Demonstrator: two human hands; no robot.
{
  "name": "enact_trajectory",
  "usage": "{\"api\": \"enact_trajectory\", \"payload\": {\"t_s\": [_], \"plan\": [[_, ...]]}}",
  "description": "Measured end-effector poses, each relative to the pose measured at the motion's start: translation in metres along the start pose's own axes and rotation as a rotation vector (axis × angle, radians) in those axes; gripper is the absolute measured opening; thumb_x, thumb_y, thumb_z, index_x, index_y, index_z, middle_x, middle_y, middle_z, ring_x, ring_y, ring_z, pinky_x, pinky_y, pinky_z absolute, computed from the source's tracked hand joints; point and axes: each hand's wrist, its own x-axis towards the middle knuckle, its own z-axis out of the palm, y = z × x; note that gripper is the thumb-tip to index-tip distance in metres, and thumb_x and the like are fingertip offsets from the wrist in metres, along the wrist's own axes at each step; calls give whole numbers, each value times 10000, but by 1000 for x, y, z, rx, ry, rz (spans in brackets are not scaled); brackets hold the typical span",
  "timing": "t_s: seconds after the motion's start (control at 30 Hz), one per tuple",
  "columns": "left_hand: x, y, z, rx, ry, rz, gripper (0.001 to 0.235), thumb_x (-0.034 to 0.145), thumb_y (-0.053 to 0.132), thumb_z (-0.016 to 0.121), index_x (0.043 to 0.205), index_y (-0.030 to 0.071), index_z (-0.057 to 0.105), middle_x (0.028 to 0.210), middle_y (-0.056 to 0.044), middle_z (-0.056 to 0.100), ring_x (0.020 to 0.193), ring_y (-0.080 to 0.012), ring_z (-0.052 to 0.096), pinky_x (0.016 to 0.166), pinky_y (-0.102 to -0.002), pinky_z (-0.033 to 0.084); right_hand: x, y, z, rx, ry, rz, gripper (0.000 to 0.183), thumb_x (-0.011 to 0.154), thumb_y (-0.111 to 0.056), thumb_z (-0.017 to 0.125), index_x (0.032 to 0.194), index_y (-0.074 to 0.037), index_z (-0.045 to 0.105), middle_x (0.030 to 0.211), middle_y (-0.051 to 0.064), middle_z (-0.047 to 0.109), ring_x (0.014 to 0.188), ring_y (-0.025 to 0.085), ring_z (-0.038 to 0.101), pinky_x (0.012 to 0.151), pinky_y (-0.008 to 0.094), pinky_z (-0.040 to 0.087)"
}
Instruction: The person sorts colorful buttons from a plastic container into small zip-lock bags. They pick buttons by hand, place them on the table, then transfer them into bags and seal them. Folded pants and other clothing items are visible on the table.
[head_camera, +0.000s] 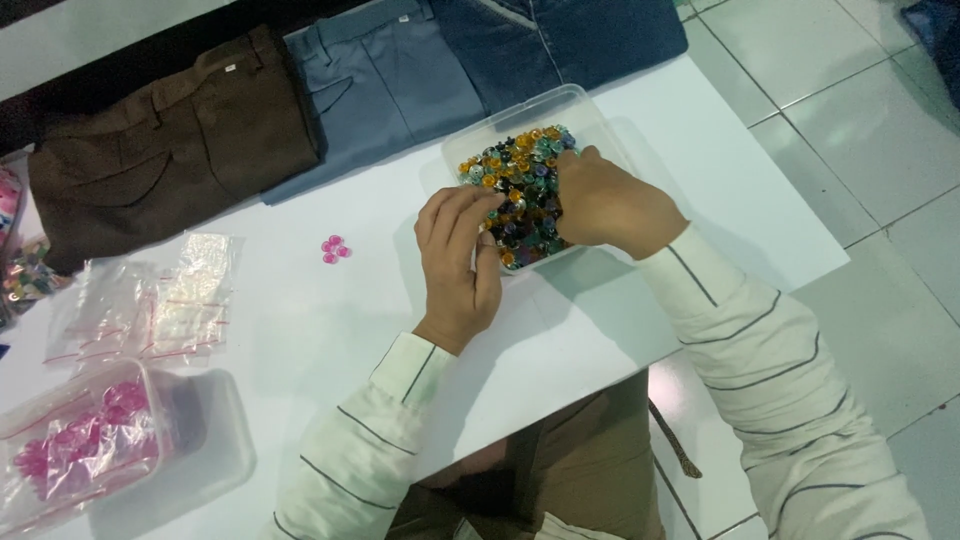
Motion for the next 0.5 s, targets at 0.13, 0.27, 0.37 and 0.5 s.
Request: {"api": "enact_trajectory", "payload": {"t_s": [0.13, 0.27, 0.37, 0.5], "plan": [[4, -1, -3, -26, -13, 0, 404, 987, 75, 339, 1294, 80, 601, 1232, -109, 573, 1286, -334, 454, 1146, -471, 259, 5, 4, -5, 14, -71, -3, 587, 883, -121, 594, 1367, 189, 474, 1112, 368, 617, 876, 369, 717, 578, 405, 622], [4, -5, -5, -45, -25, -7, 398, 983, 59, 348, 1290, 80, 600, 1233, -109, 571, 1275, -330, 456, 1151, -468, 255, 2, -4, -18, 252, -54, -60, 529, 931, -90, 572, 1394, 155, 496, 1168, 381, 642, 915, 420, 715, 649, 469, 613], [5, -9, -5, -37, -24, -10, 400, 977, 53, 360, 1297, 79, 599, 1240, -109, 574, 1279, -331, 454, 1149, -469, 257, -14, -23, -36, 465, 1, -152, 479, 941, -53, 567, 1382, 129, 527, 1155, 355, 661, 875, 381, 708, 673, 446, 614], [7, -9, -6, -38, -28, -18, 400, 983, 50, 356, 1308, 81, 588, 1244, -110, 559, 1286, -338, 439, 1148, -474, 255, -21, -23, -47, 456, 164, -227, 387, 927, -7, 584, 1293, 112, 626, 1128, 376, 669, 886, 446, 734, 645, 501, 619]]}}
